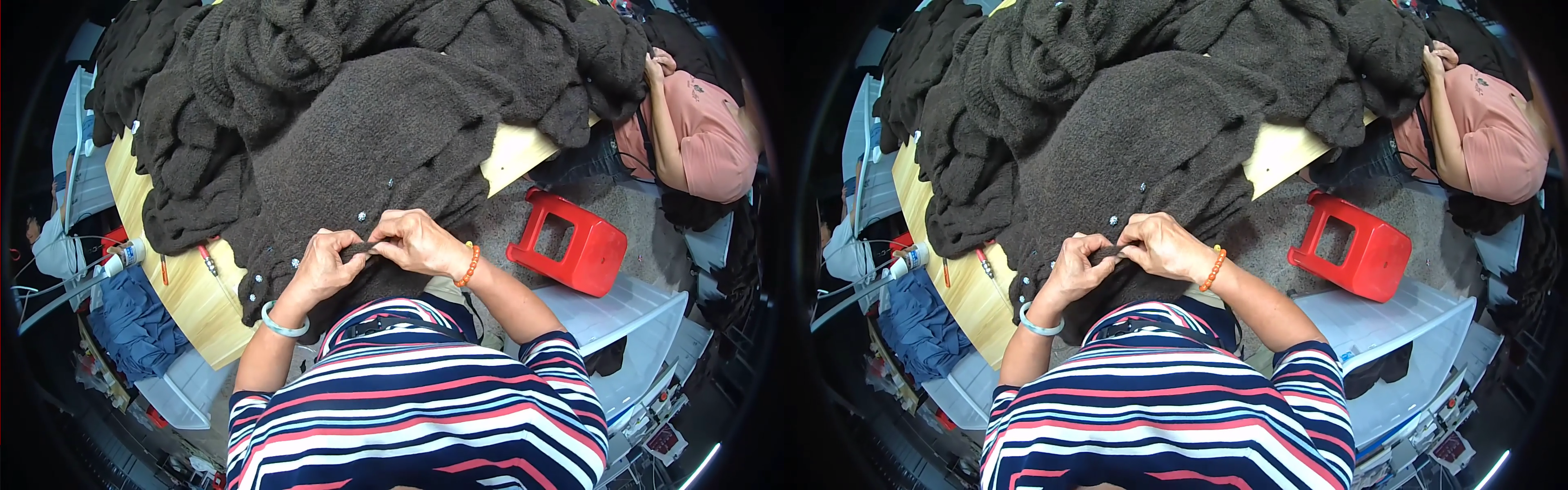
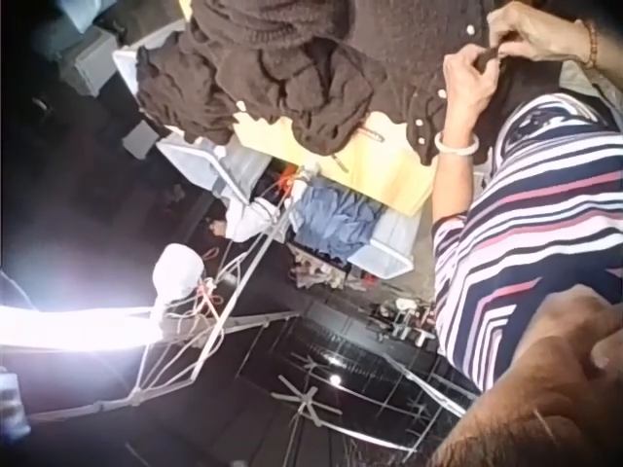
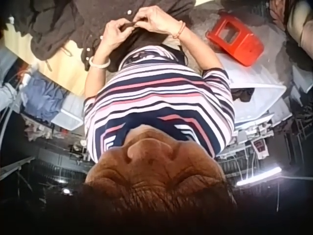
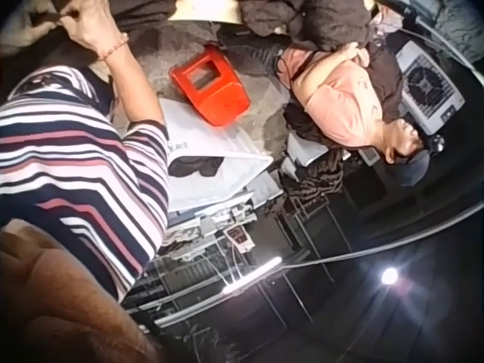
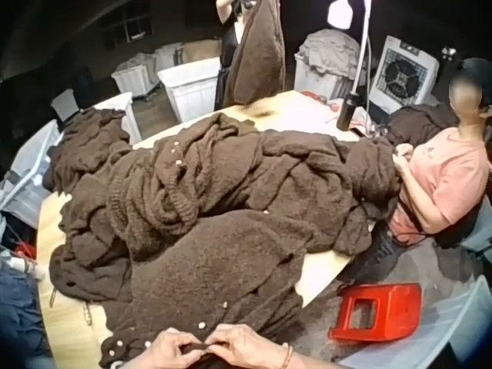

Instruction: Inspecting and buttoning brown knitted sweaters at a garment factory workstation.

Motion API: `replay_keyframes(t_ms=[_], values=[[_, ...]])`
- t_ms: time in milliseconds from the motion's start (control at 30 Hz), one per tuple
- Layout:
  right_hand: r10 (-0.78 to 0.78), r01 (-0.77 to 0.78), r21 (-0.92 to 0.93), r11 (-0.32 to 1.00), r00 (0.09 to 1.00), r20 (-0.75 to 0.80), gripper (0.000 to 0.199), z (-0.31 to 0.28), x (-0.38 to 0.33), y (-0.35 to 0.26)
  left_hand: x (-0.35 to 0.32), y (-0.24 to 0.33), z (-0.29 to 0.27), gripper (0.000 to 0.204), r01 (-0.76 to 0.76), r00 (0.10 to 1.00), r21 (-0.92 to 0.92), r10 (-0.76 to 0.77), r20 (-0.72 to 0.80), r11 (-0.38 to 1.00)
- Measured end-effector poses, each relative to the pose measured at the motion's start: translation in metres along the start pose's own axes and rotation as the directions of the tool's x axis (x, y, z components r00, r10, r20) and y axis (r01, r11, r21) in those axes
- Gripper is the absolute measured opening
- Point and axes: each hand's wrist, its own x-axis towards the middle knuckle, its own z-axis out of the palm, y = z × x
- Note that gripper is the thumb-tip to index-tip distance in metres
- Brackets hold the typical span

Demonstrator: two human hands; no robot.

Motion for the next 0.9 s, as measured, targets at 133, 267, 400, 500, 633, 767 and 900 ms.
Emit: replay_keyframes(t_ms=[133,267,400,500,633,767,900], values=[[-0.094,0.093,-0.008,0.996,0.994,-0.058,0.012,0.007,-0.003,-0.007,-0.001,-0.006,0.008,0.013,-0.131,0.981,0.227,0.158,-0.11,0.965],[-0.107,0.102,-0.063,0.993,0.991,-0.085,0.013,0.013,-0.004,0.003,0.002,-0.01,0.003,0.014,-0.053,0.996,0.09,0.059,-0.071,0.995],[-0.034,0.027,-0.079,0.996,0.996,-0.084,0.012,0.009,-0.003,0.002,0.009,-0.006,0.0,0.028,0.081,0.972,-0.234,-0.128,-0.195,0.969],[-0.05,0.043,-0.088,0.995,0.996,-0.077,0.012,0.015,-0.002,0.003,0.02,-0.008,0.012,0.021,-0.095,0.946,0.24,0.163,-0.28,0.966],[-0.036,0.027,-0.135,0.991,0.998,-0.06,0.014,0.018,-0.003,0.008,0.031,-0.009,0.02,0.012,-0.081,0.944,0.387,0.196,-0.266,0.918],[-0.075,0.057,-0.167,0.984,0.992,-0.105,0.016,0.017,-0.005,0.01,0.035,-0.006,0.019,0.005,-0.06,0.953,0.296,0.143,-0.266,0.953],[-0.103,0.072,-0.158,0.985,0.975,-0.197,0.017,0.019,0.002,0.001,0.034,-0.019,0.001,0.007,0.213,0.97,-0.529,-0.243,0.014,0.821]])
